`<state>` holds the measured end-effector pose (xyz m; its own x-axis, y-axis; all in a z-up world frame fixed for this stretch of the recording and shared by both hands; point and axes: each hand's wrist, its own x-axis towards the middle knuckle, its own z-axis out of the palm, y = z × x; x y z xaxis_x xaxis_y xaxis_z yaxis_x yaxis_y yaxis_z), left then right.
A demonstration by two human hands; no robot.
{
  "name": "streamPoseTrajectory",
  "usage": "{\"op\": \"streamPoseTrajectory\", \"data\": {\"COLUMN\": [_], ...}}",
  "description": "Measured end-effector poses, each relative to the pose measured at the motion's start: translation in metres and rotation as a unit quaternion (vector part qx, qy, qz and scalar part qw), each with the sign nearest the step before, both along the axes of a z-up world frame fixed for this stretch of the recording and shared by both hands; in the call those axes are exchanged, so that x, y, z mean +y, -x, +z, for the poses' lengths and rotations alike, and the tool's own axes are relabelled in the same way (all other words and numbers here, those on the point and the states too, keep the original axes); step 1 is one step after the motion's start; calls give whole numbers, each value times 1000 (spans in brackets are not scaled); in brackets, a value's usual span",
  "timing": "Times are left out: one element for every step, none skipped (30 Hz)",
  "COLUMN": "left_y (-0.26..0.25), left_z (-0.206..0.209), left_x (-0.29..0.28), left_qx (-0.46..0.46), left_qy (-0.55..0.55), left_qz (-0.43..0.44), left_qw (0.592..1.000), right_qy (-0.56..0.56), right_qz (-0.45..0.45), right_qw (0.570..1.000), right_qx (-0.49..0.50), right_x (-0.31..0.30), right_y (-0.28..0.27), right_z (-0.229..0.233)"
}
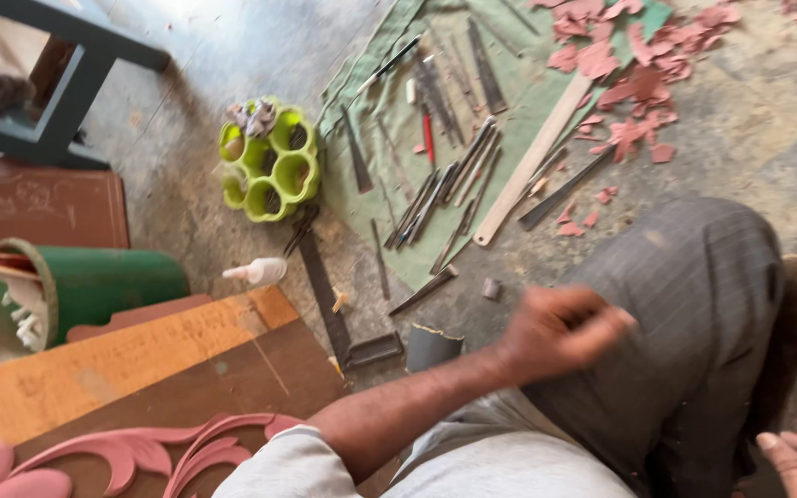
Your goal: The person carves a floral design into a wooden tile using a small metal carving tool. The person handles the tool to refine details in the petals and central diamond pattern, occasionally moving the tile to different angles.
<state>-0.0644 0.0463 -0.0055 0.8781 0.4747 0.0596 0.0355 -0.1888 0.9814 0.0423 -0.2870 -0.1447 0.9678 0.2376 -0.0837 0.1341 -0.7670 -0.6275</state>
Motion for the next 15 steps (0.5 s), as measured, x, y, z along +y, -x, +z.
{"op": "streamPoseTrajectory", "data": {"left_y": [6, 14, 23, 33, 43, 49, 57, 66, 73, 75, 74, 73, 63, 50, 36], "left_z": [-6, -14, -23, -32, -40, -45, -48, -51, -52, -52, -51, -52, -56, -61, -64], "left_x": [16, 30, 46, 65, 84, 103, 118, 131, 142, 147, 150, 152, 150, 148, 146], "left_qx": [-9, 13, 36, 51, 65, 61, 58, 63, 68, 117, 165, 216, 233, 252, 270], "left_qy": [15, -29, -72, -25, 23, -43, -107, -103, -100, -123, -148, -174, -196, -218, -240], "left_qz": [26, 83, 139, 152, 165, 219, 272, 280, 289, 279, 267, 258, 231, 203, 175], "left_qw": [1000, 996, 987, 987, 984, 973, 955, 952, 950, 945, 938, 925, 924, 921, 916], "right_qy": [-4, -9, -16, -30, -46, -56, -58, -51, -44, -3, -9, -18, -26, -8, 4], "right_qz": [5, 12, 20, 30, 44, 64, 87, 100, 113, 107, 91, 79, 67, 67, 64], "right_qw": [1000, 1000, 1000, 999, 998, 996, 994, 993, 992, 993, 994, 995, 996, 996, 995], "right_qx": [2, 3, 6, 10, 17, 25, 37, 36, 35, 54, 51, 51, 51, 66, 71], "right_x": [-4, -8, -11, -15, -15, -11, -4, 5, 16, 26, 33, 42, 47, 49, 49], "right_y": [7, 15, 22, 30, 37, 41, 45, 44, 43, 45, 51, 59, 60, 57, 55], "right_z": [-5, -8, -9, -6, 0, 7, 16, 27, 40, 53, 66, 75, 83, 88, 91]}}
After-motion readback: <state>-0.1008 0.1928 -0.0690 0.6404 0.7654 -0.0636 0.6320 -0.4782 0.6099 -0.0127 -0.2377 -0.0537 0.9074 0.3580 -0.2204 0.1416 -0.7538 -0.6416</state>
